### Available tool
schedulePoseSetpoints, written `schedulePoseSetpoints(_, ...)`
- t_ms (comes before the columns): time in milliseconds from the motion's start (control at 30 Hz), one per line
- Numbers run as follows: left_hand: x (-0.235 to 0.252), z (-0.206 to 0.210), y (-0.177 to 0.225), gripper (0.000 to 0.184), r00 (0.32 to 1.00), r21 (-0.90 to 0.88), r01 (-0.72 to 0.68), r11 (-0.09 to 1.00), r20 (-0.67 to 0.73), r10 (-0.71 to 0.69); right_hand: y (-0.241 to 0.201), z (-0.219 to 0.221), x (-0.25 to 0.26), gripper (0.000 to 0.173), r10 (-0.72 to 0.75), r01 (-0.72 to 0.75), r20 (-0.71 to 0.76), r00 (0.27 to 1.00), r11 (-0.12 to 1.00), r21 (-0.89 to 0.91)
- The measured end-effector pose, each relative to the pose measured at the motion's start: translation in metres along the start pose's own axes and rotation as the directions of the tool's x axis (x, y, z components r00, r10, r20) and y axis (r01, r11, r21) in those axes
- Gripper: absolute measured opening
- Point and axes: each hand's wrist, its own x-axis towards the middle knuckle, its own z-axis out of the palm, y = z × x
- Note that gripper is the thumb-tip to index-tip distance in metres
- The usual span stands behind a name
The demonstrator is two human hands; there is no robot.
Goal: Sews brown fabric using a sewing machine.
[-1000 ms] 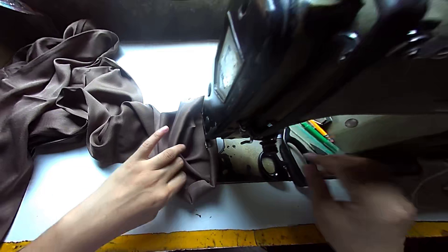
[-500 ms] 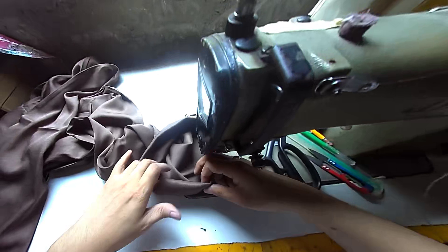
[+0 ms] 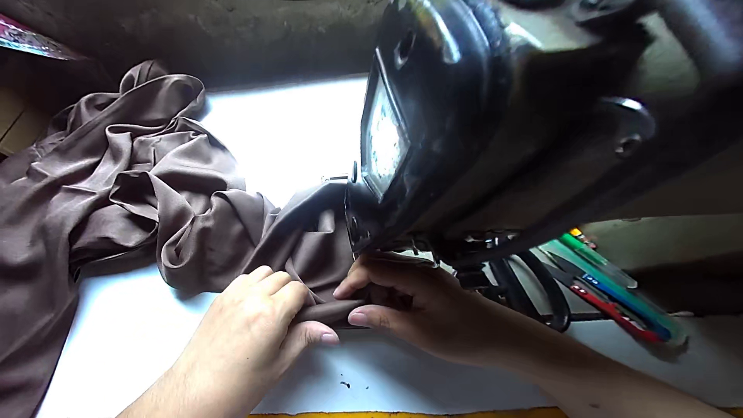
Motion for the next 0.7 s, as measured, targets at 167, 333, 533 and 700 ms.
schedulePoseSetpoints(167, -0.004, 0.000, -0.009, 0.040, 0.998, -0.073, -0.019, 0.997, -0.066, 0.014, 0.003, 0.003, -0.001, 0.012, -0.049, 0.051, -0.026, 0.998, 0.997, 0.057)
schedulePoseSetpoints(333, -0.013, 0.001, -0.008, 0.036, 0.984, -0.238, 0.092, 0.967, -0.125, -0.124, 0.006, 0.011, -0.007, 0.020, -0.060, 0.047, -0.096, 0.994, 0.990, -0.131)
schedulePoseSetpoints(533, -0.018, 0.004, -0.006, 0.028, 0.977, -0.292, 0.056, 0.955, -0.181, -0.113, 0.010, 0.008, -0.012, 0.025, -0.056, 0.058, -0.063, 0.996, 0.998, 0.024)
schedulePoseSetpoints(700, -0.023, 0.002, -0.004, 0.017, 0.969, -0.263, 0.047, 0.964, -0.223, -0.108, 0.012, 0.013, -0.014, 0.021, -0.086, 0.087, -0.102, 0.991, 0.996, 0.001)
